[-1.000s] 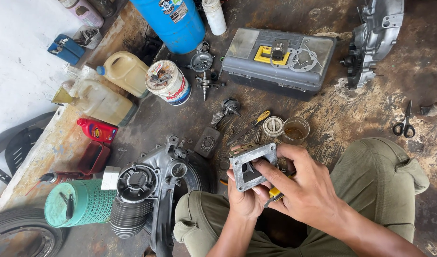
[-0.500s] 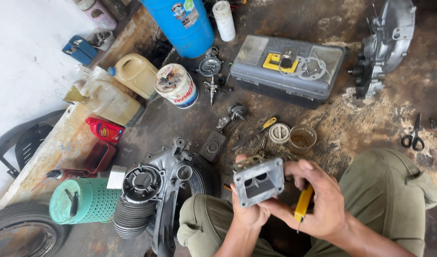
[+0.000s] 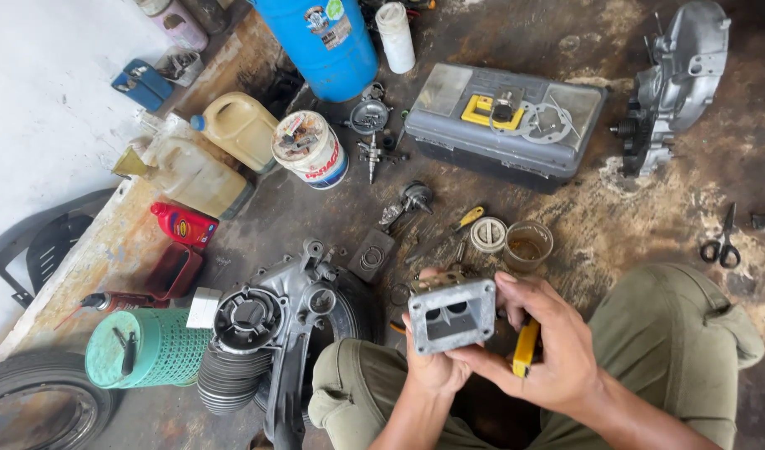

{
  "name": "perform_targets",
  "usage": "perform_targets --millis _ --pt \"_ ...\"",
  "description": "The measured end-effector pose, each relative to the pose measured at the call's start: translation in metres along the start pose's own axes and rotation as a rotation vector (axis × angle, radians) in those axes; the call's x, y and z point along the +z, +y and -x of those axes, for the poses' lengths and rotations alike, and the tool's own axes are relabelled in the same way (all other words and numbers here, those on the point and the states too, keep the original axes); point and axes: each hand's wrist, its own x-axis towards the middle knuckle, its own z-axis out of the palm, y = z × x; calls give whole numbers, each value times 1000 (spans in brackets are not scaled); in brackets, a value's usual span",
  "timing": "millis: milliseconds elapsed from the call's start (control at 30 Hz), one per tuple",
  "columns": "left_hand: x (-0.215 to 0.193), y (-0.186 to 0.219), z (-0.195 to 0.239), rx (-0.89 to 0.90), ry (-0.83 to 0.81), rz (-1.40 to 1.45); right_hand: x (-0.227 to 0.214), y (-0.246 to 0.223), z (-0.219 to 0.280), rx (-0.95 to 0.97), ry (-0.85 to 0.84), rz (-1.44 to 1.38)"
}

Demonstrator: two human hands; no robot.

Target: Cleaning the gasket surface of a motorcycle engine component using a screwdriver and a utility knife

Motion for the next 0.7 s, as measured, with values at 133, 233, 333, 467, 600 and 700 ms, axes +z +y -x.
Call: perform_targets --millis 133,233,333,467,600,700 --pt "-51 0 -1 -61 26 58 -1 1 -11 59 -91 28" --pt "-10 11 -22 67 0 -86 -1 -2 -27 -60 -145 125" --pt "5 14 -25 17 -42 -144 2 3 -24 -68 -214 321" --pt "-1 15 -26 51 -47 -144 1 -4 -27 -95 -195 374" --pt "2 14 -26 112 -66 -204 0 -7 -27 -88 -183 304" --pt "15 16 -27 129 -93 -293 0 -2 -24 -73 -201 298"
